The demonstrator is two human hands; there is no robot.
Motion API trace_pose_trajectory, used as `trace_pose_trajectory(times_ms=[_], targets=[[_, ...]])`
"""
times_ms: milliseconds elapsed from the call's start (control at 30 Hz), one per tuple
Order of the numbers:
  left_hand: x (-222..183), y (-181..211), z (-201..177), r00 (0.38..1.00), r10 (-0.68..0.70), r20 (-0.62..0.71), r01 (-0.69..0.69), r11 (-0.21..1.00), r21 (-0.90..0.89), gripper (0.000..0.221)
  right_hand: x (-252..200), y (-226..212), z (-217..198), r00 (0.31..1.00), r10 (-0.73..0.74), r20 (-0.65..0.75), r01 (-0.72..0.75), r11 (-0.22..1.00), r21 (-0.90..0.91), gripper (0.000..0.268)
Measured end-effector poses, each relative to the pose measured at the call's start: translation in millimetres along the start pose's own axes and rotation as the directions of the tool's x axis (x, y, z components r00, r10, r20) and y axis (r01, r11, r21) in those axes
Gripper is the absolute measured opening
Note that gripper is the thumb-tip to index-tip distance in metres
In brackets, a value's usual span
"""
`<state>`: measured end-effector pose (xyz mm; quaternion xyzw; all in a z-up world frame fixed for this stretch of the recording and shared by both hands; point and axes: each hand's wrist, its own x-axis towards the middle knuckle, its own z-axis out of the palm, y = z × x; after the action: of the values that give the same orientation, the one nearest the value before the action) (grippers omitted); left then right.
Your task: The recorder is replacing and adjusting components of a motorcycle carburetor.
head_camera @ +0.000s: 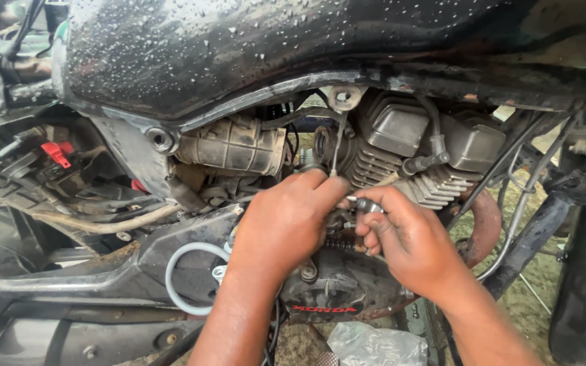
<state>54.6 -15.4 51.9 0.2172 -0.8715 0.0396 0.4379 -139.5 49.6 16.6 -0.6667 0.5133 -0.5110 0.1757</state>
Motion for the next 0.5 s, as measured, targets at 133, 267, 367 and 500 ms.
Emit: trace_pose_trajectory(times_ms=[133,267,367,500], targets=[[5.2,-4.3,6.0,0.998,0.004,0.058,-0.008,0.998,0.069,0.012,2.2,-3.4,-5.1,0.999,0.026,-0.047,-0.033,0.987,-0.156,0.033],[5.8,-6.4,12.0,0.996,0.042,0.073,-0.048,0.995,0.089,0.01,3.8,-0.7,-9.3,0.993,-0.11,-0.047,0.093,0.959,-0.269,0.043],[6.0,-7.1,11.9,0.992,0.062,0.106,-0.076,0.988,0.136,0.011,6.2,0.8,-8.4,0.945,-0.327,-0.017,0.288,0.856,-0.43,0.046],[6.1,-5.8,11.0,0.991,0.065,0.12,-0.085,0.983,0.161,0.011,8.1,-7.3,-3.8,0.921,-0.39,0.021,0.331,0.75,-0.573,0.046]])
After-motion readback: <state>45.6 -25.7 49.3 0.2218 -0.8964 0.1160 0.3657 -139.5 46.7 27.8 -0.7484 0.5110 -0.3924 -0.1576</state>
